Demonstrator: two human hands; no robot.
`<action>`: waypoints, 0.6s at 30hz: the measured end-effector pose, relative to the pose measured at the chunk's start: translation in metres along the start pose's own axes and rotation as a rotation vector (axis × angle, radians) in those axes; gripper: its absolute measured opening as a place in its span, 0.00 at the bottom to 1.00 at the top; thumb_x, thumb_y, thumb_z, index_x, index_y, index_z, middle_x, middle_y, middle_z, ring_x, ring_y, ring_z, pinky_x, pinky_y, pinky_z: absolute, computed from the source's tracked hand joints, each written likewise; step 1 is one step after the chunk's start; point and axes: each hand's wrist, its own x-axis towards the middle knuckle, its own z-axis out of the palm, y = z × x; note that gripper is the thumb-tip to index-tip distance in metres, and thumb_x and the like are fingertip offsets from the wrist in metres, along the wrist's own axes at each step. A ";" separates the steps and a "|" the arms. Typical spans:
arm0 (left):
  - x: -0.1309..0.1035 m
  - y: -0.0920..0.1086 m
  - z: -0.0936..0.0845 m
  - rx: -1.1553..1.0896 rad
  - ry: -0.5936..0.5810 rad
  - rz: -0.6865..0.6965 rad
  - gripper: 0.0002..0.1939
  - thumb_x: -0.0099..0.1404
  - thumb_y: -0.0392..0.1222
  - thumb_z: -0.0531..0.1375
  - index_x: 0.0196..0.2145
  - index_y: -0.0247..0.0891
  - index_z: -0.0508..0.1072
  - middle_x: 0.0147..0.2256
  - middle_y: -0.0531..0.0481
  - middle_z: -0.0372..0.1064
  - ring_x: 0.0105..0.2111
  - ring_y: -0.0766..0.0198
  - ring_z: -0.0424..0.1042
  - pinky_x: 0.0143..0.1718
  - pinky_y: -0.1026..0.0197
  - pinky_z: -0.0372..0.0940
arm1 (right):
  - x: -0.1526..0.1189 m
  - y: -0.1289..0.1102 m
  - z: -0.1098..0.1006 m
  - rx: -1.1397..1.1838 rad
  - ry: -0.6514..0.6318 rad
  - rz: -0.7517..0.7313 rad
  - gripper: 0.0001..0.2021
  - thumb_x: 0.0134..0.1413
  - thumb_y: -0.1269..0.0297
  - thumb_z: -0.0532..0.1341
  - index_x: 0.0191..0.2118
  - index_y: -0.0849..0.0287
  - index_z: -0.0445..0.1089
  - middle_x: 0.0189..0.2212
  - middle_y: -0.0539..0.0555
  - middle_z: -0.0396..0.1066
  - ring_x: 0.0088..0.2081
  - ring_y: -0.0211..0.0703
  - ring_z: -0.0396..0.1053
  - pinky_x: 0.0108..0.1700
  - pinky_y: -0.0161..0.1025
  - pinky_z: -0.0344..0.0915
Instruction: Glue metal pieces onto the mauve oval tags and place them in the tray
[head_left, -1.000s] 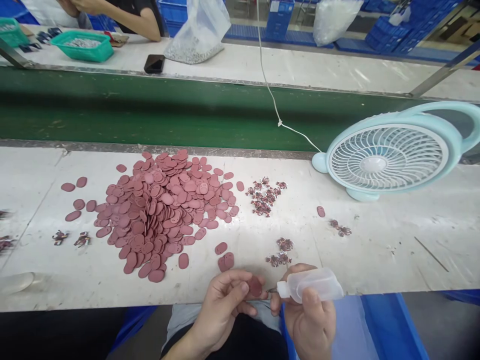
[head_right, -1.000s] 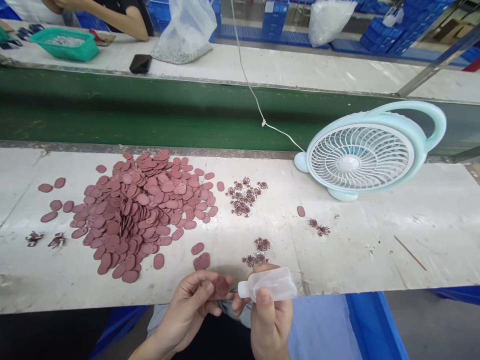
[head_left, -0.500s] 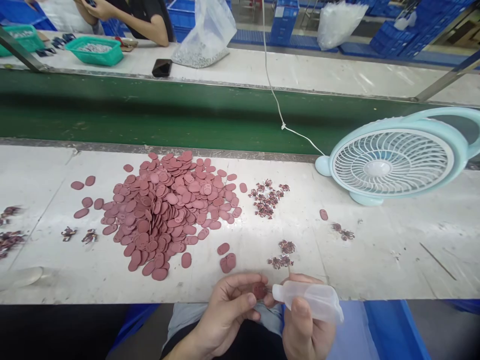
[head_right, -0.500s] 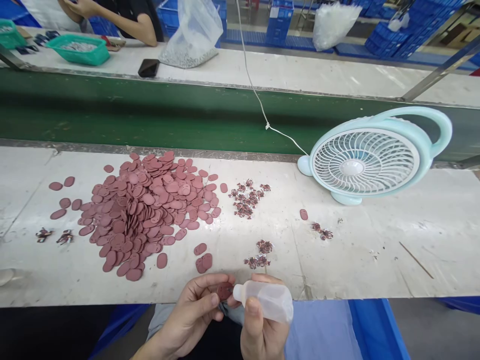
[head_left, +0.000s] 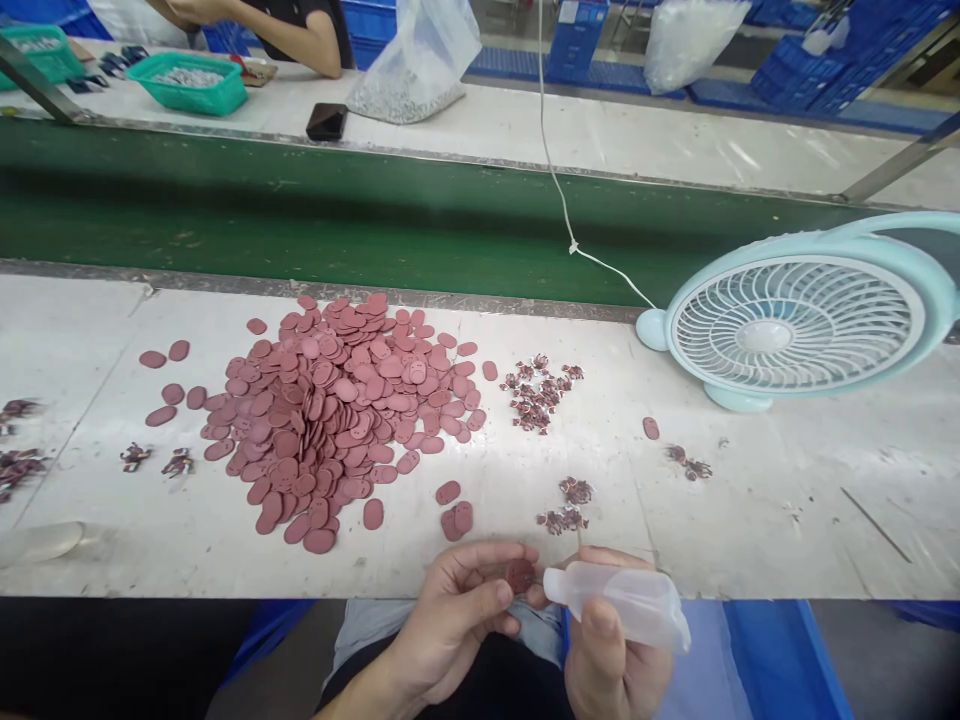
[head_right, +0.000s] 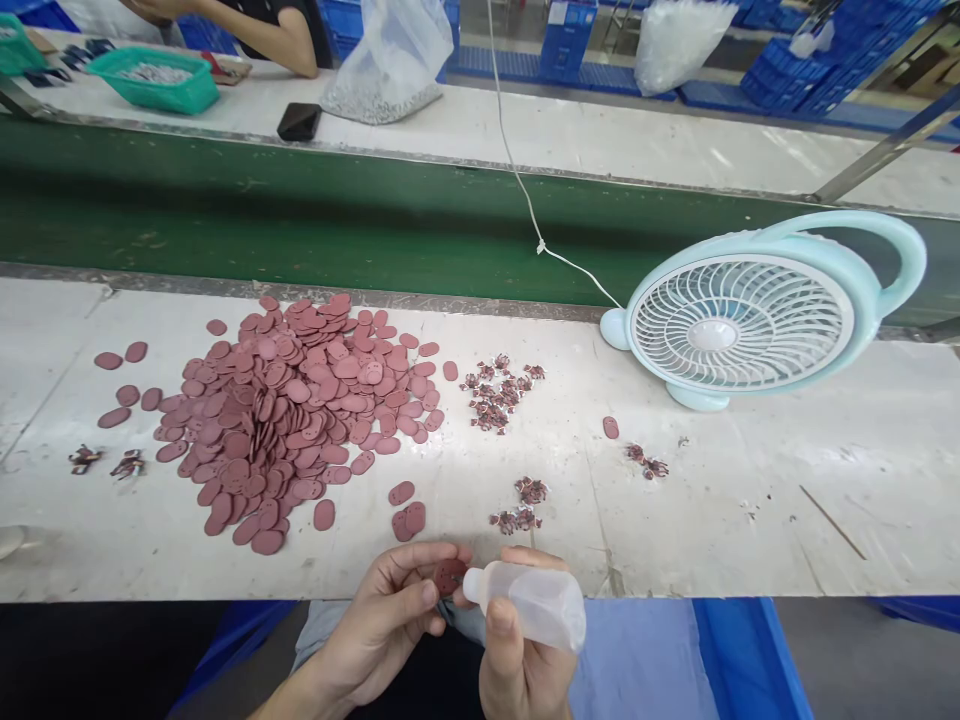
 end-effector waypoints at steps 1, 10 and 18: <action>0.000 0.000 0.000 -0.002 -0.001 0.004 0.14 0.59 0.36 0.69 0.45 0.37 0.81 0.43 0.42 0.80 0.37 0.62 0.78 0.29 0.70 0.69 | 0.001 -0.001 0.000 -0.009 -0.001 -0.019 0.12 0.59 0.58 0.58 0.48 0.52 0.68 0.27 0.51 0.76 0.27 0.51 0.75 0.32 0.48 0.72; -0.001 0.000 -0.005 -0.051 -0.031 -0.001 0.14 0.60 0.36 0.69 0.45 0.38 0.81 0.48 0.42 0.79 0.37 0.61 0.79 0.28 0.70 0.70 | 0.005 -0.014 0.003 0.126 0.061 0.047 0.11 0.59 0.57 0.58 0.46 0.51 0.67 0.24 0.48 0.75 0.22 0.49 0.74 0.27 0.46 0.71; -0.001 -0.001 -0.002 -0.070 -0.050 0.005 0.14 0.59 0.36 0.69 0.45 0.39 0.81 0.48 0.42 0.80 0.36 0.62 0.80 0.27 0.71 0.69 | -0.004 -0.001 -0.007 0.018 -0.018 -0.019 0.13 0.59 0.58 0.58 0.50 0.49 0.69 0.29 0.51 0.77 0.29 0.53 0.76 0.33 0.51 0.73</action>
